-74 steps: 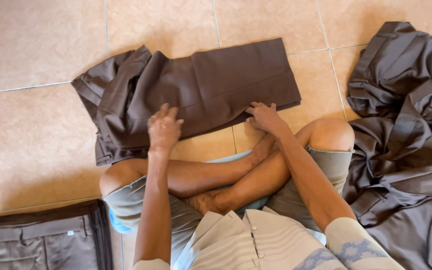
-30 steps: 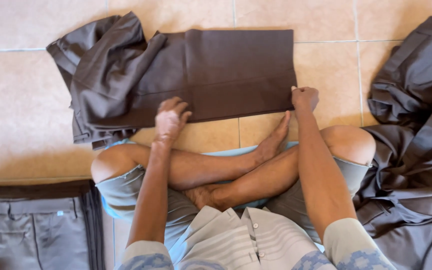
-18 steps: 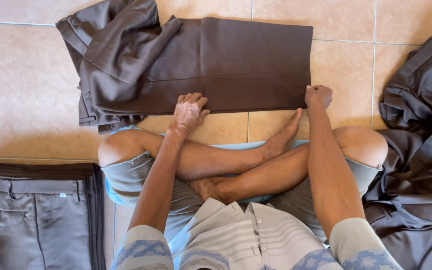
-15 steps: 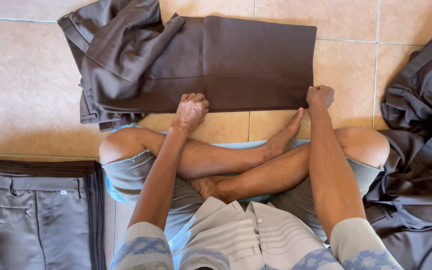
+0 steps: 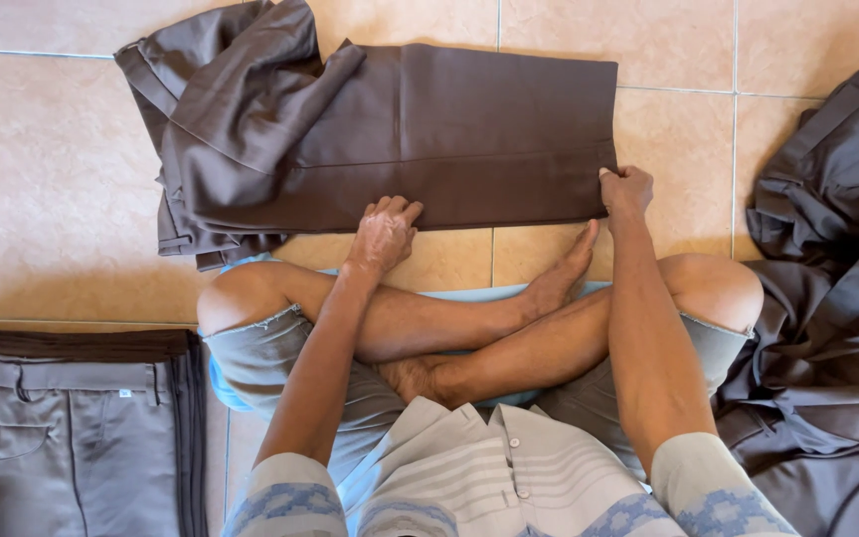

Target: Folding brown trousers into neat rectangles while sitting on a low stool.

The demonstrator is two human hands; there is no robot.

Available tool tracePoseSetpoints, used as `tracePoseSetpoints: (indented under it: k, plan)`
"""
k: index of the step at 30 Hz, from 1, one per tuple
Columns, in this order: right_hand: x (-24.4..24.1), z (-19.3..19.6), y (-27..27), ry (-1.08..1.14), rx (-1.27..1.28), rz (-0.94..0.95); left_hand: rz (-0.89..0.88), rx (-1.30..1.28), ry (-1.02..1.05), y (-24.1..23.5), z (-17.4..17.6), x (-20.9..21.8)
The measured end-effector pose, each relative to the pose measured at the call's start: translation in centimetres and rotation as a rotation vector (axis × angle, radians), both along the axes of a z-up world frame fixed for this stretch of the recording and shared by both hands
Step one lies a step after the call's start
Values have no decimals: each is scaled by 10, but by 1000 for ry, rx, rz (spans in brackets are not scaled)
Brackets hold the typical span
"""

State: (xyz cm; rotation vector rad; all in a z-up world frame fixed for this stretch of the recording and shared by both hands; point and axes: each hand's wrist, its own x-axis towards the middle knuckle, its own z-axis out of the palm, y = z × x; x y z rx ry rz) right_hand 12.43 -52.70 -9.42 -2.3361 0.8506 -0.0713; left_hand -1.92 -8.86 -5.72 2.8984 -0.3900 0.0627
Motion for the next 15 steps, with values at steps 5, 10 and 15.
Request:
tracePoseSetpoints:
  k: [5, 10, 15]
  plan:
    - [6, 73, 51, -257, 10, 266, 42, -14, 14, -6, -5, 4]
    - [-30, 161, 198, -505, 1, 693, 50, -69, 12, -12, 32, -3]
    - [-45, 148, 249, -183, -190, 771, 34, -50, 39, -10, 39, -7]
